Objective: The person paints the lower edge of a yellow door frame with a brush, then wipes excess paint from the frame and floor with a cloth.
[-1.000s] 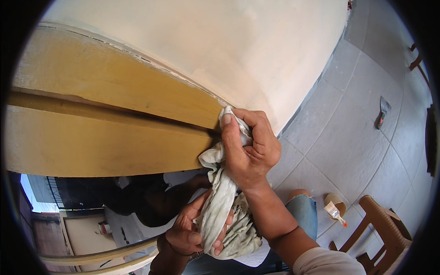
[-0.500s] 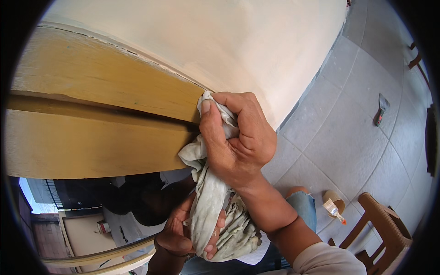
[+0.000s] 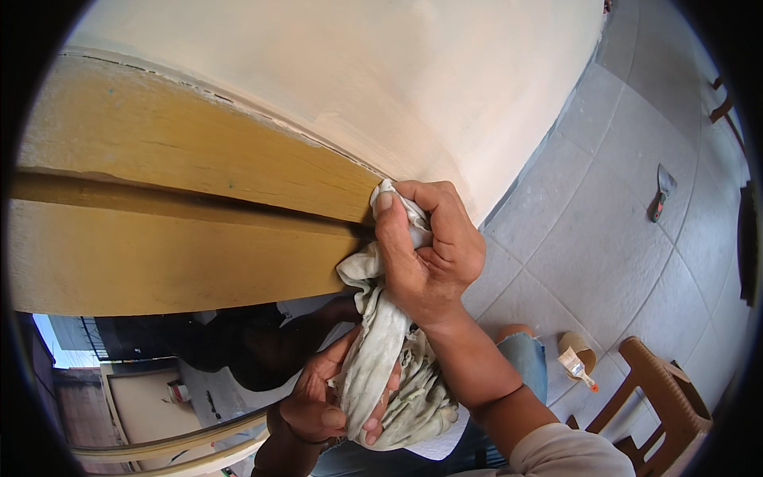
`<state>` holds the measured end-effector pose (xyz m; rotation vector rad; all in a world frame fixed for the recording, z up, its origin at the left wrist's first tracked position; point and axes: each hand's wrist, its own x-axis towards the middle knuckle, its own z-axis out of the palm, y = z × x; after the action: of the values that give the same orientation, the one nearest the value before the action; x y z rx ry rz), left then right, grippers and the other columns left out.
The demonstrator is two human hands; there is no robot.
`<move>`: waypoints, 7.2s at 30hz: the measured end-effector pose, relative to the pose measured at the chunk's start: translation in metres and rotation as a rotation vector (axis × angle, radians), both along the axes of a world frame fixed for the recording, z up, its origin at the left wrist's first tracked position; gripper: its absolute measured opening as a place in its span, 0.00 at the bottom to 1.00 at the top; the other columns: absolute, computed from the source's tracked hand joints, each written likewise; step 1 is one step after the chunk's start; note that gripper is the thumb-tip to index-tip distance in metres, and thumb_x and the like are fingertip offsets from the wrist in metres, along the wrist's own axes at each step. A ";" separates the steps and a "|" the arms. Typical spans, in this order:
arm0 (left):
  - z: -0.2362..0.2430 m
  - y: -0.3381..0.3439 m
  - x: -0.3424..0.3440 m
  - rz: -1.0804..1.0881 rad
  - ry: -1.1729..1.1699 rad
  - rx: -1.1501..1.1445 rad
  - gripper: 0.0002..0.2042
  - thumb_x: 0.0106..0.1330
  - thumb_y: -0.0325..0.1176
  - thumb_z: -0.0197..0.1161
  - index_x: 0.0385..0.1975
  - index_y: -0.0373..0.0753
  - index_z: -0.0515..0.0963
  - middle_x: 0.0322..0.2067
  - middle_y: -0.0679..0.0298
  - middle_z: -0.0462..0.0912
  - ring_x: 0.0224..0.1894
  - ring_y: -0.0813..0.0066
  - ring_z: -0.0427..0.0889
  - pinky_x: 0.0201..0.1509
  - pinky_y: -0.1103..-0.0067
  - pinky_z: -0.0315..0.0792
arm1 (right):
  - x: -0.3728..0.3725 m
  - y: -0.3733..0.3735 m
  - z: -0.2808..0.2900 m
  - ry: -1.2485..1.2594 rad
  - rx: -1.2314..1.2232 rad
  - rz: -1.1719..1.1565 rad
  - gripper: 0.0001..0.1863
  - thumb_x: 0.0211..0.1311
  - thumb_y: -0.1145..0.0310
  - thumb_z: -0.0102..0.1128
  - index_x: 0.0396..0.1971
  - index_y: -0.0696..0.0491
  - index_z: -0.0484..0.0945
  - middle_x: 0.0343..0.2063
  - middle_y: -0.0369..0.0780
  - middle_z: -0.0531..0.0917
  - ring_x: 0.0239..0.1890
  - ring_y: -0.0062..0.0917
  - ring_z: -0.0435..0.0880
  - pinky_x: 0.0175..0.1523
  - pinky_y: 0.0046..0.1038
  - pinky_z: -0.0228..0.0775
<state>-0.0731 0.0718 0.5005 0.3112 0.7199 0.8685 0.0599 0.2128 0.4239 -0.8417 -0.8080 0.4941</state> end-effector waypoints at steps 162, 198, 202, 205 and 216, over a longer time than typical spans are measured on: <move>-0.064 0.011 0.002 -0.079 0.418 -0.205 0.39 0.50 0.23 0.74 0.64 0.20 0.65 0.47 0.43 0.82 0.26 0.67 0.85 0.28 0.74 0.81 | -0.016 -0.011 -0.119 0.118 -0.240 0.005 0.05 0.69 0.78 0.66 0.40 0.64 0.83 0.27 0.36 0.85 0.25 0.13 0.79 0.30 0.17 0.70; -0.103 0.019 0.007 -0.177 0.402 -0.292 0.44 0.53 0.23 0.72 0.73 0.27 0.59 0.54 0.47 0.79 0.30 0.70 0.85 0.32 0.74 0.81 | -0.006 -0.020 -0.164 0.144 -0.360 0.039 0.05 0.65 0.78 0.68 0.38 0.61 0.83 0.27 0.39 0.83 0.26 0.17 0.82 0.30 0.22 0.72; -0.108 0.027 0.014 -0.098 0.456 -0.304 0.44 0.51 0.22 0.71 0.71 0.23 0.58 0.52 0.43 0.78 0.29 0.69 0.83 0.28 0.76 0.81 | -0.017 -0.016 -0.184 0.274 -0.413 0.068 0.03 0.67 0.78 0.66 0.38 0.62 0.82 0.26 0.37 0.84 0.25 0.16 0.81 0.30 0.21 0.73; -0.113 0.032 0.020 -0.075 0.482 -0.321 0.43 0.51 0.23 0.71 0.69 0.21 0.58 0.51 0.41 0.77 0.28 0.70 0.82 0.26 0.76 0.81 | -0.020 -0.018 -0.206 0.394 -0.493 0.075 0.03 0.69 0.78 0.64 0.38 0.62 0.82 0.24 0.36 0.84 0.25 0.14 0.81 0.30 0.20 0.73; -0.121 0.036 0.021 -0.085 0.465 -0.395 0.48 0.50 0.23 0.73 0.74 0.26 0.56 0.53 0.47 0.79 0.28 0.70 0.84 0.31 0.74 0.80 | -0.011 -0.019 -0.214 0.478 -0.589 0.130 0.05 0.70 0.76 0.63 0.39 0.63 0.82 0.27 0.35 0.85 0.27 0.13 0.81 0.30 0.19 0.73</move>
<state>-0.0526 0.1079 0.3799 0.1866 1.2795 0.5567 0.0485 0.1941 0.2103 -1.1519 -0.2681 1.0330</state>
